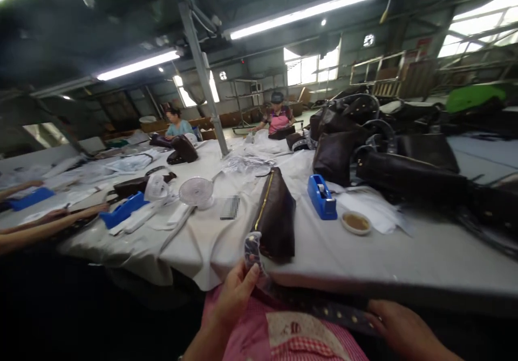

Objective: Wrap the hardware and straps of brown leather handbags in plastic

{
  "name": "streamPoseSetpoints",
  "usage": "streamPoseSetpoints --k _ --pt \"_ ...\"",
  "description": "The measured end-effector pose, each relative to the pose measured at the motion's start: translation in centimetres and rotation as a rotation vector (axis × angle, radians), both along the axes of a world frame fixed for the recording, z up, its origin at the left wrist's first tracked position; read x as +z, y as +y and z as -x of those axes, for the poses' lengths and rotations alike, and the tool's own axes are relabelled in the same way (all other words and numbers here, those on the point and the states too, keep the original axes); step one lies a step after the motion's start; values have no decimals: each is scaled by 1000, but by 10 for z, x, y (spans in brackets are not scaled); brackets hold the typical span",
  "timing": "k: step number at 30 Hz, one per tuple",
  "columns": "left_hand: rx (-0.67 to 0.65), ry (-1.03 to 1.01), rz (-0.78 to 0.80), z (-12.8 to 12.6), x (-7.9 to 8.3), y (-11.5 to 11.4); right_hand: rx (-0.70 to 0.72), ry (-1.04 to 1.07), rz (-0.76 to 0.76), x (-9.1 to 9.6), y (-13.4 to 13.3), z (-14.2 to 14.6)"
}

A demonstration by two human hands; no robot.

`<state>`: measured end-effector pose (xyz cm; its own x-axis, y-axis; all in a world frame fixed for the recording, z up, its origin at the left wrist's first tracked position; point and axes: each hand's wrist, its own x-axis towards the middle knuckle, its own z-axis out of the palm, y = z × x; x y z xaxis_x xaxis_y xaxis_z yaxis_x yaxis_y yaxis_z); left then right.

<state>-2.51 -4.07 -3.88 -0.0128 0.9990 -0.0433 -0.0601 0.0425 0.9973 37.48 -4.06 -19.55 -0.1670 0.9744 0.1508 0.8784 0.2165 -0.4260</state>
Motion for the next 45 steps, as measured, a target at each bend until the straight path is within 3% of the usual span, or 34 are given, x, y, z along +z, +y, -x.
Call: streamPoseSetpoints --k 3,8,11,14,18,22,25,28,35,42,45 --pt "5 43 41 -11 -9 1 135 -11 189 -4 0 1" --pt "-48 -77 163 -7 -8 2 145 -126 234 10 -1 15" --pt "-23 -124 253 -8 0 1 203 -95 188 43 11 41" --pt "-29 -122 291 -13 7 -1 369 78 106 90 31 87" --pt "-101 -120 304 -18 12 -4 483 117 -350 151 63 156" --pt "-137 -166 311 -20 12 -7 653 31 -500 183 96 207" --pt "-142 -255 337 -20 12 -11 807 -1 -508 185 118 226" --pt "-164 -410 377 -17 18 -14 869 38 -519 176 132 234" --pt "-214 -458 411 -5 39 -19 810 79 -491 163 134 238" --pt "-214 -456 369 -5 29 -21 701 88 -352 173 130 235" --pt "-186 -407 348 -6 30 -23 670 191 -385 177 121 228"
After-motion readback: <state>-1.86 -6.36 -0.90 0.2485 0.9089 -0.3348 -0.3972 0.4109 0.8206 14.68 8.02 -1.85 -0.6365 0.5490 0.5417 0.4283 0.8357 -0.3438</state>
